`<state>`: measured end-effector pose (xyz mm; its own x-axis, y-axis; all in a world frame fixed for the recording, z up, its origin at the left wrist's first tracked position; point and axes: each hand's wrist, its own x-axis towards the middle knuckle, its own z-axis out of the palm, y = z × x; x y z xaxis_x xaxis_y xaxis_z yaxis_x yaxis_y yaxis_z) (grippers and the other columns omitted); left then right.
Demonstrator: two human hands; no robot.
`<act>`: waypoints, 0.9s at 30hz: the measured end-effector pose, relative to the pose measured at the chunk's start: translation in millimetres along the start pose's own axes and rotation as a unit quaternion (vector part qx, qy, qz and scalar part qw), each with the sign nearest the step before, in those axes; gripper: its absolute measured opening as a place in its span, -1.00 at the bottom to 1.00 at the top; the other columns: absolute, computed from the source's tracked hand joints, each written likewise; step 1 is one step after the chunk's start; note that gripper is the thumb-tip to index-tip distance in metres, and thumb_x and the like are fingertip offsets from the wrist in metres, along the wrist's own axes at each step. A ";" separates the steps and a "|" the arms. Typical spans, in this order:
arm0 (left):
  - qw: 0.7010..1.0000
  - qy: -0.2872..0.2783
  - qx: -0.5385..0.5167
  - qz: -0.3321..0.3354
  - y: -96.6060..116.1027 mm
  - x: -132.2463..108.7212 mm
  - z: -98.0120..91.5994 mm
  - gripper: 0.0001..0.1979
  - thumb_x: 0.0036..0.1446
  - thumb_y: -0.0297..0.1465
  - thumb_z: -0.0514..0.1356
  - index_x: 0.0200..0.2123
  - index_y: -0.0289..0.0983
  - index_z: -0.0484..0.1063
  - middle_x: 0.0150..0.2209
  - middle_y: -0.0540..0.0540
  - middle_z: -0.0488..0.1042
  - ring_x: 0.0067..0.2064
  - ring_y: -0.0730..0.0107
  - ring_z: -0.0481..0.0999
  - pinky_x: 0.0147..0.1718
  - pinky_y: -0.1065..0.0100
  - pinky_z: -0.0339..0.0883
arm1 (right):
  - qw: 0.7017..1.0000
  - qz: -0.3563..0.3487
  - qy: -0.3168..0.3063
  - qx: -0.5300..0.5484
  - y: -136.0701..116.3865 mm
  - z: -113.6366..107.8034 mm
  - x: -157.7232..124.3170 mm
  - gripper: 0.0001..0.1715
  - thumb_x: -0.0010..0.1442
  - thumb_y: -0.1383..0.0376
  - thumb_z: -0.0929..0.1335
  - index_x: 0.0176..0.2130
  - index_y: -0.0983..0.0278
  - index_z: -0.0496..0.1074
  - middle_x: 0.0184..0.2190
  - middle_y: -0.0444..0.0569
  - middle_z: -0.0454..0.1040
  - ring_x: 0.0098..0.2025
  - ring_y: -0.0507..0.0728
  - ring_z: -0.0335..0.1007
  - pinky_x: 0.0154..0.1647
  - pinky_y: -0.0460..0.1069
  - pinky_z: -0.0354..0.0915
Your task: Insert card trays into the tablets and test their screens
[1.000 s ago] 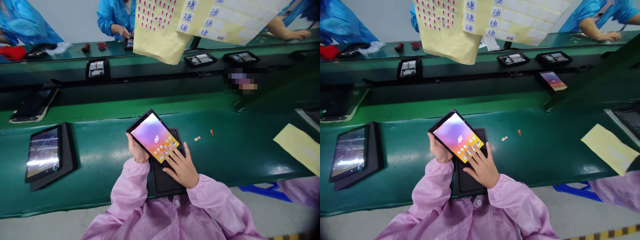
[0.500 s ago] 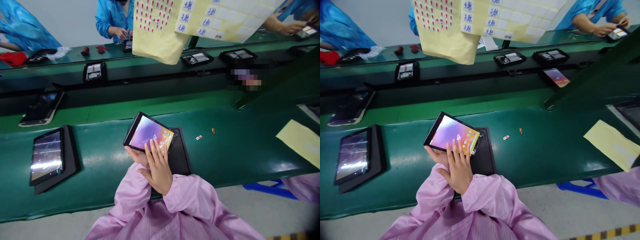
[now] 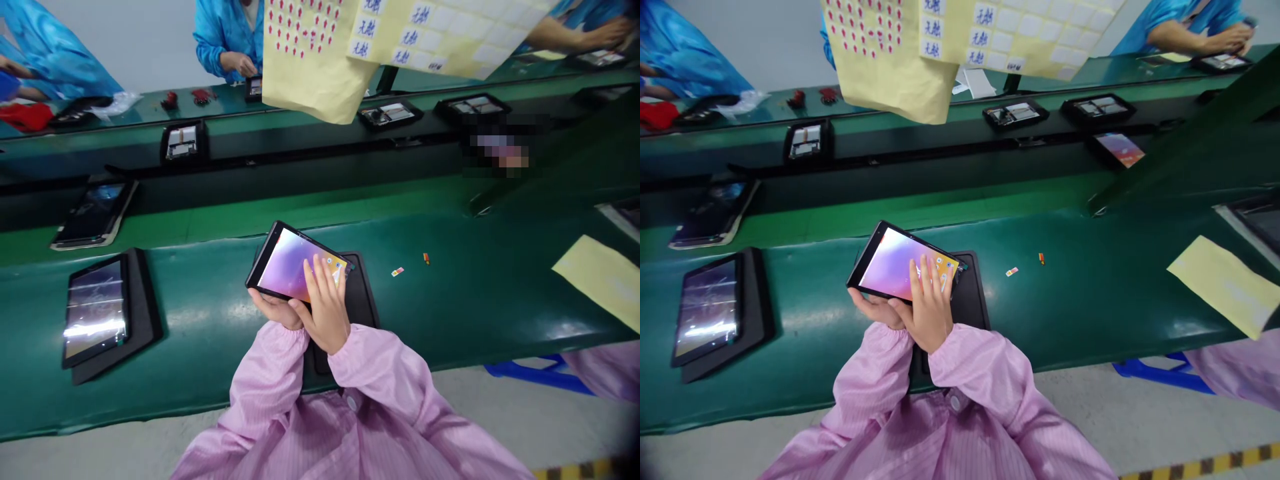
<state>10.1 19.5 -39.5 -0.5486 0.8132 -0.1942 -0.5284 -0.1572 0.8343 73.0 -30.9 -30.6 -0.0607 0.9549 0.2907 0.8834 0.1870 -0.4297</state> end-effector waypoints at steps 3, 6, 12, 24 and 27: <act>0.997 0.040 -0.032 -0.055 2.4 -1.2 5.4 -0.30 0.16 0.09 -0.23 0.05 -0.22 0.39 -0.02 -0.13 0.51 0.06 0.23 0.49 -0.02 0.33 0.41 | 0.999 -0.012 -0.031 -0.014 -6.7 5.5 -13.0 -0.20 0.36 0.01 0.08 0.37 0.45 -0.10 0.39 0.22 -0.10 0.42 0.33 -0.24 0.34 0.40 -0.28; 0.998 0.057 -0.007 -0.021 3.5 -1.8 9.2 -0.32 0.17 0.06 -0.22 0.07 -0.21 0.37 -0.02 -0.09 0.51 0.05 0.27 0.48 -0.03 0.39 0.39 | 0.998 -0.021 -0.057 -0.018 -11.7 3.6 -30.6 -0.19 0.34 0.01 0.11 0.38 0.40 -0.13 0.40 0.18 -0.10 0.42 0.34 -0.23 0.34 0.39 -0.27; 0.998 0.039 -0.038 -0.016 1.4 -0.1 6.7 -0.35 0.19 0.05 -0.19 0.07 -0.21 0.39 -0.06 -0.07 0.54 0.03 0.26 0.51 -0.03 0.36 0.40 | 0.999 -0.039 -0.037 0.000 -4.1 -6.7 -35.1 -0.35 0.38 0.08 0.08 0.34 0.30 0.04 0.36 0.13 0.06 0.39 0.23 -0.08 0.37 0.36 -0.43; 0.997 0.031 -0.071 -0.010 -8.5 7.8 0.5 -0.38 0.19 0.06 -0.13 0.03 -0.19 0.42 -0.04 -0.09 0.54 0.07 0.22 0.49 -0.01 0.32 0.41 | 0.998 -0.013 -0.031 -0.047 -3.9 9.5 -31.3 -0.17 0.34 -0.03 0.11 0.35 0.46 -0.04 0.36 0.25 0.00 0.40 0.34 -0.14 0.34 0.41 -0.31; 0.996 0.005 -0.083 -0.020 -7.9 6.9 1.4 -0.39 0.19 0.07 -0.11 0.01 -0.19 0.43 -0.06 -0.10 0.55 0.05 0.20 0.50 -0.02 0.30 0.42 | 0.998 -0.029 -0.034 -0.039 -7.1 3.1 -43.2 -0.25 0.34 0.01 0.13 0.32 0.40 0.06 0.34 0.18 0.10 0.38 0.31 -0.06 0.36 0.39 -0.38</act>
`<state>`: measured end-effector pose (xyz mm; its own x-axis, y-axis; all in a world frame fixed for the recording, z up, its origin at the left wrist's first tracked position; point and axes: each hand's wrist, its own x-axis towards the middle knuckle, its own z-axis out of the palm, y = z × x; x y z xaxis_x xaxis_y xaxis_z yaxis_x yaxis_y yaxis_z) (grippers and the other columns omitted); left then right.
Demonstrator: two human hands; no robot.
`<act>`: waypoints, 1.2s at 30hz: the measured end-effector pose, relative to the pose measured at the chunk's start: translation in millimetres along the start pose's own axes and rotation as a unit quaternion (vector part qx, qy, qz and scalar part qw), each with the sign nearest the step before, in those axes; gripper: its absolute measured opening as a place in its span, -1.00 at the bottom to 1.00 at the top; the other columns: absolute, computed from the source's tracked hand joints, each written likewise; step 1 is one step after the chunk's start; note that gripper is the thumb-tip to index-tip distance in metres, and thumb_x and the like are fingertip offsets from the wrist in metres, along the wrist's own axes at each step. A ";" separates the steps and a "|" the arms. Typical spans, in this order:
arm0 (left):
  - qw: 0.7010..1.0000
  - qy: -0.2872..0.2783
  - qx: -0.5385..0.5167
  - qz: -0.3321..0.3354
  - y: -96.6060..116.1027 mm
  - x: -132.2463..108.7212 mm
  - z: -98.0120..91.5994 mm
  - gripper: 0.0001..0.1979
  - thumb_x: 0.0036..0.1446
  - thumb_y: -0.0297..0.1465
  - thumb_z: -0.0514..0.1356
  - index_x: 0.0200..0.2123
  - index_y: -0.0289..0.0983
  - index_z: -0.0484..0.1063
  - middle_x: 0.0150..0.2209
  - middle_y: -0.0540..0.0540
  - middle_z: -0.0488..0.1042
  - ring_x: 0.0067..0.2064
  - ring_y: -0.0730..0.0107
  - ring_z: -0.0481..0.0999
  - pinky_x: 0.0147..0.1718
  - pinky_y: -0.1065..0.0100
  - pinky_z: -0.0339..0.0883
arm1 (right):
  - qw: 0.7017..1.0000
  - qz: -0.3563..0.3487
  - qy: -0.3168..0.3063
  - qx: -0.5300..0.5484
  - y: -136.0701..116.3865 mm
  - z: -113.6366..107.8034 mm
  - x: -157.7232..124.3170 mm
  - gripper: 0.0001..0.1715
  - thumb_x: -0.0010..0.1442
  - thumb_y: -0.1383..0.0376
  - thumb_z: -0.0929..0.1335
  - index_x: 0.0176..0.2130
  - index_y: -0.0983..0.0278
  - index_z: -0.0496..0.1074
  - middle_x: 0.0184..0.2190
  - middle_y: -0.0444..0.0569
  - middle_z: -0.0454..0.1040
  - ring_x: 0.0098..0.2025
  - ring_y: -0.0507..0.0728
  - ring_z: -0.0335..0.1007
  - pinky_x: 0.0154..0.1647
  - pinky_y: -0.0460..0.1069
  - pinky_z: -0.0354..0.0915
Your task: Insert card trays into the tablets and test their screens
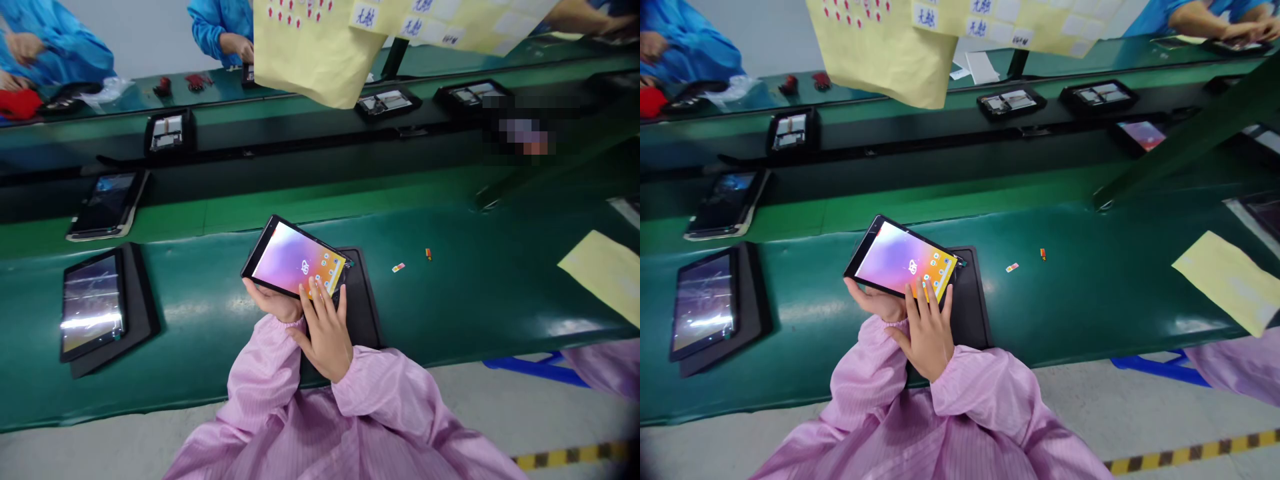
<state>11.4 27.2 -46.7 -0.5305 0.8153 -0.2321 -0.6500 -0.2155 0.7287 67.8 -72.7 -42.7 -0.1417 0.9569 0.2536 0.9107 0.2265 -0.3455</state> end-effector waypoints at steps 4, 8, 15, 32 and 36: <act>0.998 -0.041 -0.008 -0.041 4.0 2.5 -1.7 -0.36 0.19 0.10 -0.12 -0.05 -0.22 0.48 -0.06 -0.12 0.54 0.06 0.17 0.49 0.01 0.27 0.39 | 0.997 -0.022 0.070 0.023 19.0 -16.6 9.9 -0.42 0.38 0.08 0.11 0.22 0.31 0.25 0.24 0.07 0.30 0.30 0.23 0.12 0.38 0.36 -0.43; 0.989 -0.110 -0.016 -0.098 8.5 7.7 -0.6 -0.35 0.21 0.10 -0.10 -0.03 -0.29 0.47 -0.04 -0.20 0.54 0.05 0.12 0.51 0.06 0.18 0.36 | 0.989 -0.063 0.131 0.007 51.5 -38.1 42.5 -0.44 0.39 0.08 0.10 0.16 0.32 0.33 0.23 0.11 0.32 0.30 0.23 0.14 0.37 0.38 -0.38; 0.970 -0.177 0.019 -0.166 10.2 10.8 -1.7 -0.36 0.24 0.06 -0.09 -0.09 -0.34 0.51 -0.06 -0.24 0.55 0.06 0.10 0.50 0.10 0.16 0.34 | 0.979 -0.188 0.017 -0.072 58.2 -38.7 67.4 -0.33 0.36 0.03 0.12 0.32 0.30 0.09 0.34 0.10 0.11 0.36 0.30 0.00 0.32 0.48 -0.52; 0.950 -0.200 0.055 -0.233 6.4 10.9 -4.7 -0.36 0.22 0.09 -0.06 -0.07 -0.32 0.51 -0.10 -0.19 0.57 0.05 0.05 0.51 0.10 0.10 0.34 | 0.983 -0.137 -0.078 -0.097 63.6 -29.2 -25.2 -0.28 0.34 -0.04 0.14 0.32 0.25 0.07 0.32 0.03 0.16 0.37 0.29 -0.06 0.31 0.48 -0.56; 0.937 -0.221 0.049 -0.266 9.3 13.0 -3.3 -0.34 0.22 0.09 -0.07 -0.06 -0.33 0.51 -0.11 -0.20 0.58 0.00 0.06 0.54 0.06 0.10 0.38 | 0.983 -0.160 -0.056 -0.076 72.7 -41.9 -31.1 -0.37 0.35 0.00 0.15 0.27 0.24 0.17 0.26 0.02 0.28 0.32 0.25 0.06 0.33 0.45 -0.57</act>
<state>-3.4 34.0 -45.0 0.1456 0.9407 -0.3064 -0.6946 0.3177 0.6454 154.7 -93.6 -37.8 -0.4649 0.8565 0.2243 0.8584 0.4981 -0.1229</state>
